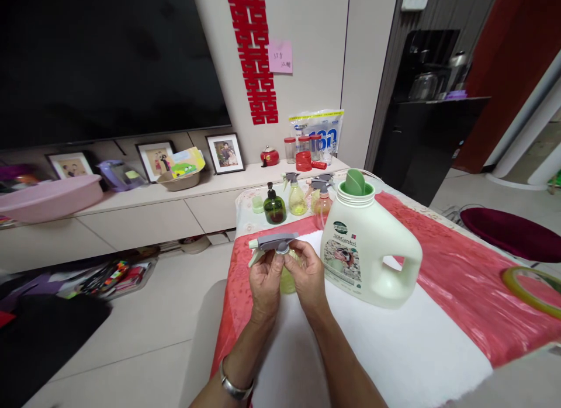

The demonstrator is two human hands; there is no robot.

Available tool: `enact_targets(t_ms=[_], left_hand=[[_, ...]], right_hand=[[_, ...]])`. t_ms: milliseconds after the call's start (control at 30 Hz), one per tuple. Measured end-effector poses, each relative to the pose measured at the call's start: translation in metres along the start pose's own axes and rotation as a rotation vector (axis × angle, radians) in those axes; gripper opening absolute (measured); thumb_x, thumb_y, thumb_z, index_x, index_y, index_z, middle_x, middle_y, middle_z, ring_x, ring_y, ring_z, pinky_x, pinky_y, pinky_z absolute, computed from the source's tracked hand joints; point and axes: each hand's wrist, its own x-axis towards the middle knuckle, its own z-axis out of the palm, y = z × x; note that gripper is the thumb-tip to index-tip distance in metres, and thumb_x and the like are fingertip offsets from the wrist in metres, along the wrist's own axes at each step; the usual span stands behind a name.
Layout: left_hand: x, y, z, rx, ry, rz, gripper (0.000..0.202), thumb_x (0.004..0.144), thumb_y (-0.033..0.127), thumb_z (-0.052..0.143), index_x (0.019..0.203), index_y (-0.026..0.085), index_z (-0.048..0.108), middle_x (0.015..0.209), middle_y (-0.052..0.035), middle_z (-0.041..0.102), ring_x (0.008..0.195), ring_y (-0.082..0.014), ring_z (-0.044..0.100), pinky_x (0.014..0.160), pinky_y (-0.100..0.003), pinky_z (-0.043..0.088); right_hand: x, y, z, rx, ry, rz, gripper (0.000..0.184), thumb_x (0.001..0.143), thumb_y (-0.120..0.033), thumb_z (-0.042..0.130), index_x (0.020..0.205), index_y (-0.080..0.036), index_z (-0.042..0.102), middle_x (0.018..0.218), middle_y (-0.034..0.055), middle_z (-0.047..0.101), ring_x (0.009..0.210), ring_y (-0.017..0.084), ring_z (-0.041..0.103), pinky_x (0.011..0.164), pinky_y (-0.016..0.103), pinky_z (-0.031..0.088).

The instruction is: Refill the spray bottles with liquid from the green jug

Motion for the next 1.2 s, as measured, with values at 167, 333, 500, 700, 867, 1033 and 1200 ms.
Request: enact_targets(t_ms=[167, 333, 500, 700, 867, 1033, 1200], left_hand=[[0.0007, -0.0071, -0.0006, 0.027, 0.046, -0.038, 0.037, 0.084, 0.048, 0.076, 0.107, 0.019, 0.068, 0.107, -0.0077, 0.074, 0.102, -0.0231, 0.07, 0.097, -0.037, 0.051], [-0.0004, -0.0096, -0.0038, 0.159, 0.139, -0.028, 0.041, 0.084, 0.056, 0.072, 0.1, 0.019, 0.07, 0.103, -0.008, 0.071, 0.103, -0.0241, 0.066, 0.096, -0.038, 0.049], [-0.0009, -0.0035, -0.0021, 0.167, 0.103, 0.072, 0.036, 0.089, 0.055, 0.066, 0.103, 0.021, 0.068, 0.107, -0.0075, 0.067, 0.108, -0.0241, 0.062, 0.098, -0.038, 0.048], [-0.0037, -0.0038, -0.0024, 0.118, 0.038, 0.065, 0.039, 0.086, 0.048, 0.072, 0.114, 0.022, 0.063, 0.113, -0.0079, 0.063, 0.109, -0.0241, 0.062, 0.1, -0.039, 0.048], [-0.0006, -0.0056, -0.0006, 0.105, 0.064, 0.095, 0.033, 0.085, 0.044, 0.075, 0.106, 0.022, 0.062, 0.109, -0.0068, 0.063, 0.106, -0.022, 0.062, 0.097, -0.037, 0.05], [0.0019, -0.0074, 0.0002, 0.116, 0.07, 0.089, 0.03, 0.085, 0.044, 0.075, 0.102, 0.021, 0.064, 0.103, -0.0059, 0.065, 0.102, -0.0216, 0.064, 0.097, -0.038, 0.049], [0.0009, -0.0054, -0.0015, 0.134, 0.045, 0.075, 0.031, 0.087, 0.046, 0.072, 0.104, 0.021, 0.067, 0.107, -0.007, 0.065, 0.104, -0.0224, 0.063, 0.098, -0.038, 0.049]], right_hand=[[0.0015, -0.0006, -0.004, -0.061, -0.023, -0.042, 0.035, 0.087, -0.049, 0.07, 0.106, -0.02, 0.073, 0.111, 0.006, 0.065, 0.11, 0.022, 0.059, 0.102, 0.035, 0.044], [0.0008, -0.002, -0.0037, -0.076, -0.038, -0.04, 0.03, 0.089, -0.045, 0.069, 0.105, -0.02, 0.073, 0.107, 0.0052, 0.064, 0.108, 0.021, 0.058, 0.101, 0.035, 0.043], [-0.0007, -0.0023, -0.0003, -0.022, -0.038, -0.011, 0.035, 0.086, -0.043, 0.073, 0.112, -0.02, 0.068, 0.111, 0.006, 0.067, 0.109, 0.022, 0.061, 0.101, 0.037, 0.045], [-0.0006, 0.0007, 0.0, 0.0, 0.006, -0.004, 0.037, 0.079, -0.039, 0.079, 0.108, -0.02, 0.065, 0.104, 0.0052, 0.069, 0.1, 0.02, 0.063, 0.095, 0.036, 0.049], [-0.0017, 0.0013, -0.0024, -0.027, -0.031, -0.036, 0.037, 0.082, -0.038, 0.076, 0.115, -0.022, 0.067, 0.115, 0.0057, 0.066, 0.111, 0.022, 0.061, 0.102, 0.038, 0.046], [-0.0012, -0.0004, -0.0076, -0.07, -0.087, -0.058, 0.039, 0.093, -0.046, 0.06, 0.125, -0.026, 0.07, 0.128, 0.0059, 0.06, 0.123, 0.024, 0.055, 0.11, 0.038, 0.041], [0.0021, 0.0003, -0.007, -0.095, -0.051, -0.057, 0.036, 0.092, -0.047, 0.065, 0.119, -0.025, 0.073, 0.123, 0.0062, 0.063, 0.118, 0.023, 0.058, 0.106, 0.037, 0.043]])
